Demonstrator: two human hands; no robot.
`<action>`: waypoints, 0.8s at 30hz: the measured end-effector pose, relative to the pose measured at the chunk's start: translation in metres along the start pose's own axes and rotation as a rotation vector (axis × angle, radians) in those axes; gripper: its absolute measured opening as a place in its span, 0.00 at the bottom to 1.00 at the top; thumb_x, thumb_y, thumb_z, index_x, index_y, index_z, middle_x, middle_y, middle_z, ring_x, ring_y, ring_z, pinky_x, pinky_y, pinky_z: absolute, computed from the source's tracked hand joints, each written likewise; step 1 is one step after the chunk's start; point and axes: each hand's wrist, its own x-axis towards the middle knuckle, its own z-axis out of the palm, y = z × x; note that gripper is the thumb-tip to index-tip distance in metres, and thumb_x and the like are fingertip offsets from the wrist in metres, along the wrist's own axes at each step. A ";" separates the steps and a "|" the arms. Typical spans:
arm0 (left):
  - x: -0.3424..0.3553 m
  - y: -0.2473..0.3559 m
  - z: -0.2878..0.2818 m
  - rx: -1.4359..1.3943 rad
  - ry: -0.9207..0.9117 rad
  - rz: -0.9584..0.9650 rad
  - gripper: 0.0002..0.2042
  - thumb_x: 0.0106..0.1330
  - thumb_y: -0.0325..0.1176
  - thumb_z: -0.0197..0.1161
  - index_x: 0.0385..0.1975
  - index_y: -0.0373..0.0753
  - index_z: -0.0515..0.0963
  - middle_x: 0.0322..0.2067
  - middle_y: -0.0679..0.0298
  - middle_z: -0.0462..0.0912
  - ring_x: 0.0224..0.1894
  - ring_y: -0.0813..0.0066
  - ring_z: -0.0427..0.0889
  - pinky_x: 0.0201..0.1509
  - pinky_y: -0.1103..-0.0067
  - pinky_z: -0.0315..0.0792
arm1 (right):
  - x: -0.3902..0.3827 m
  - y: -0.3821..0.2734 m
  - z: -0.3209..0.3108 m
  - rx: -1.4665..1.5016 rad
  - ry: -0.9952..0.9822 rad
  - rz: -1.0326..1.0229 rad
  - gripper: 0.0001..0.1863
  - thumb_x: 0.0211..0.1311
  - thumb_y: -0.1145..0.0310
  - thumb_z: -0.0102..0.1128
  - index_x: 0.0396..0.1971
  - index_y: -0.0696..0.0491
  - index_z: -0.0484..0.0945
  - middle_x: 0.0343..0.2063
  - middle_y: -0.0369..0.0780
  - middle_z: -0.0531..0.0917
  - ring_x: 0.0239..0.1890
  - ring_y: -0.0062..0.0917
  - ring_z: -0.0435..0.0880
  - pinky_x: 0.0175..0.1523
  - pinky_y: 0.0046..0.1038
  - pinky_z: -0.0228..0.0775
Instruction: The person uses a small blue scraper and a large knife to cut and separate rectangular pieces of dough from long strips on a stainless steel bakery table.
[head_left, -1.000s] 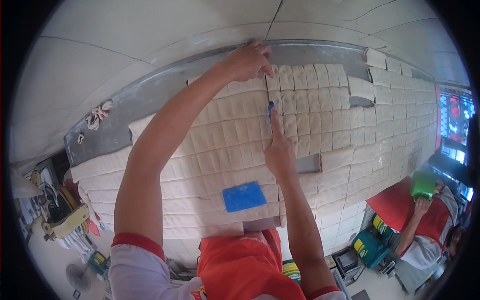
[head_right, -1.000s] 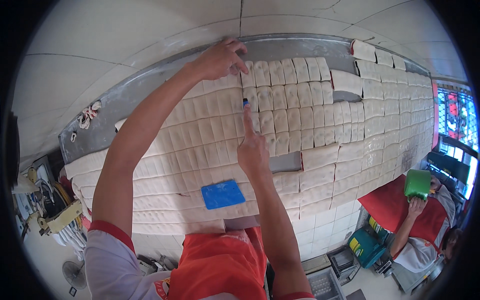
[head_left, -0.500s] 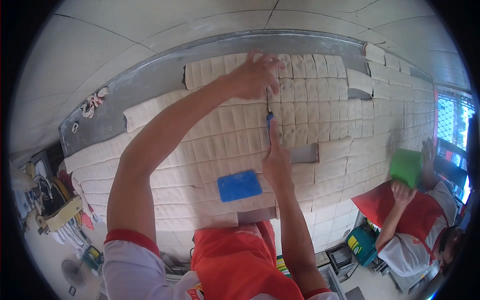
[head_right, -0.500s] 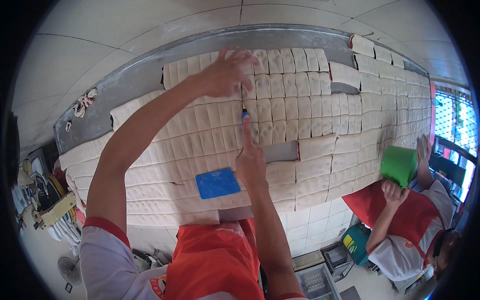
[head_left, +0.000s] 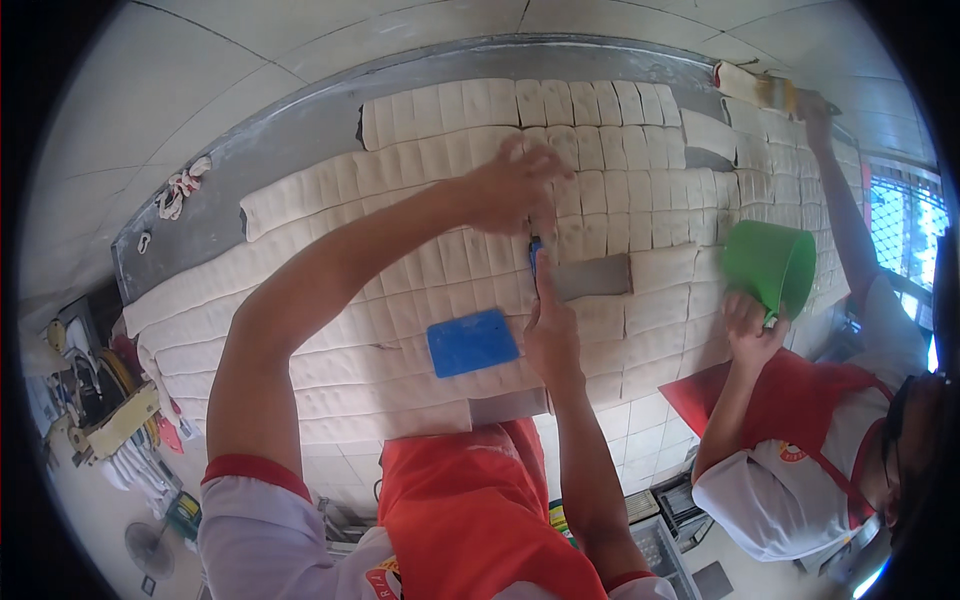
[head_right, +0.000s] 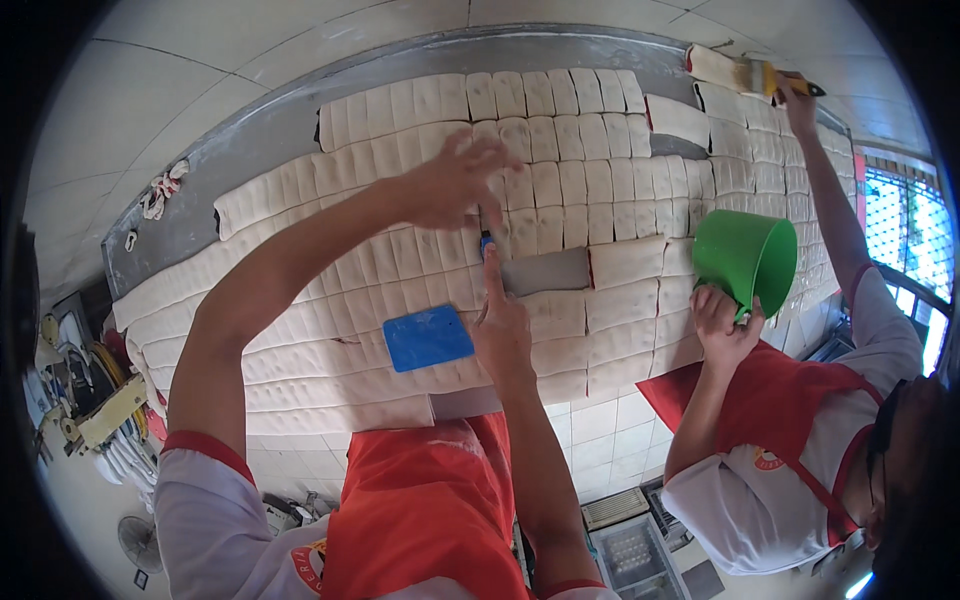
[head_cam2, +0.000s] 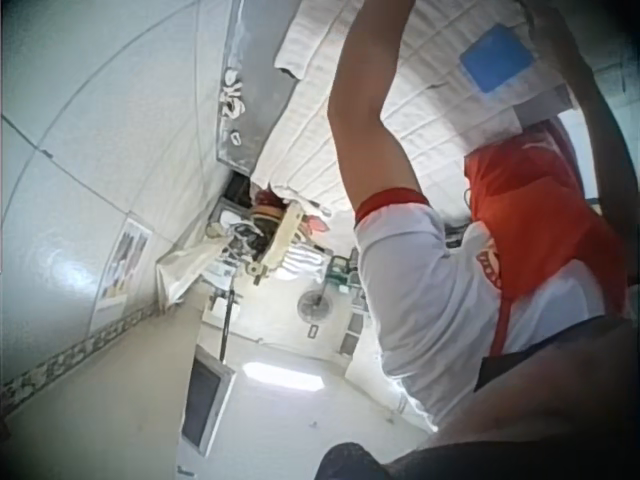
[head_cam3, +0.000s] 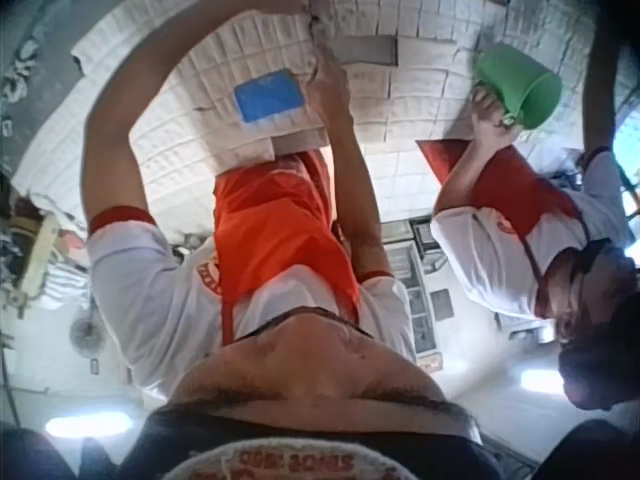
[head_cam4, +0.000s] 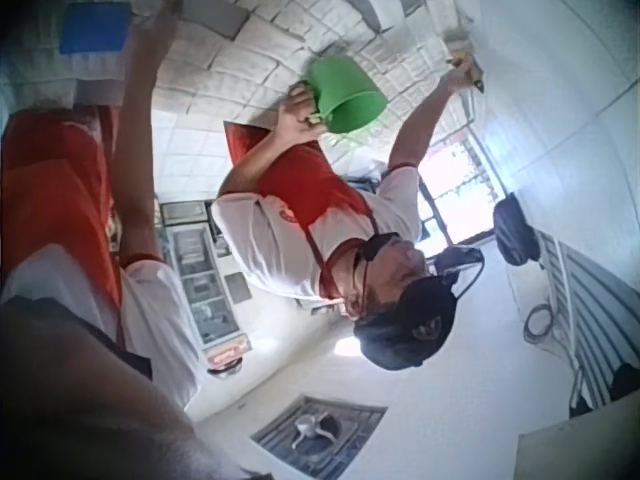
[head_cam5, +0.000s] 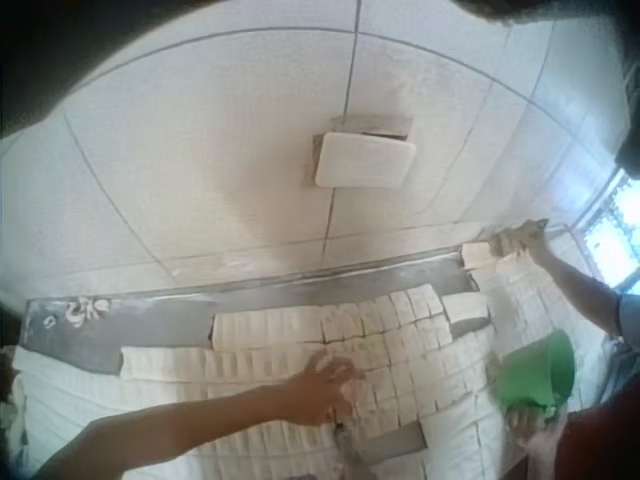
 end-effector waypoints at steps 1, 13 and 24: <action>-0.004 0.010 0.008 -0.021 -0.051 0.024 0.12 0.51 0.34 0.78 0.34 0.61 0.90 0.69 0.67 0.66 0.78 0.56 0.54 0.78 0.41 0.42 | 0.000 -0.005 -0.002 -0.011 -0.024 0.021 0.41 0.71 0.81 0.45 0.79 0.33 0.52 0.37 0.60 0.83 0.41 0.58 0.83 0.49 0.50 0.72; -0.002 0.043 0.013 0.045 -0.151 0.048 0.11 0.52 0.34 0.78 0.33 0.61 0.90 0.70 0.68 0.66 0.78 0.56 0.54 0.79 0.41 0.41 | -0.036 0.039 0.012 -0.012 -0.015 -0.005 0.40 0.70 0.82 0.44 0.79 0.39 0.53 0.57 0.57 0.80 0.53 0.57 0.81 0.56 0.50 0.71; 0.000 0.049 0.015 0.005 -0.193 0.003 0.15 0.48 0.30 0.79 0.35 0.61 0.91 0.71 0.71 0.65 0.78 0.57 0.55 0.81 0.45 0.44 | -0.038 0.031 0.006 -0.077 -0.039 -0.010 0.49 0.61 0.80 0.49 0.80 0.30 0.47 0.26 0.56 0.81 0.36 0.56 0.84 0.48 0.56 0.72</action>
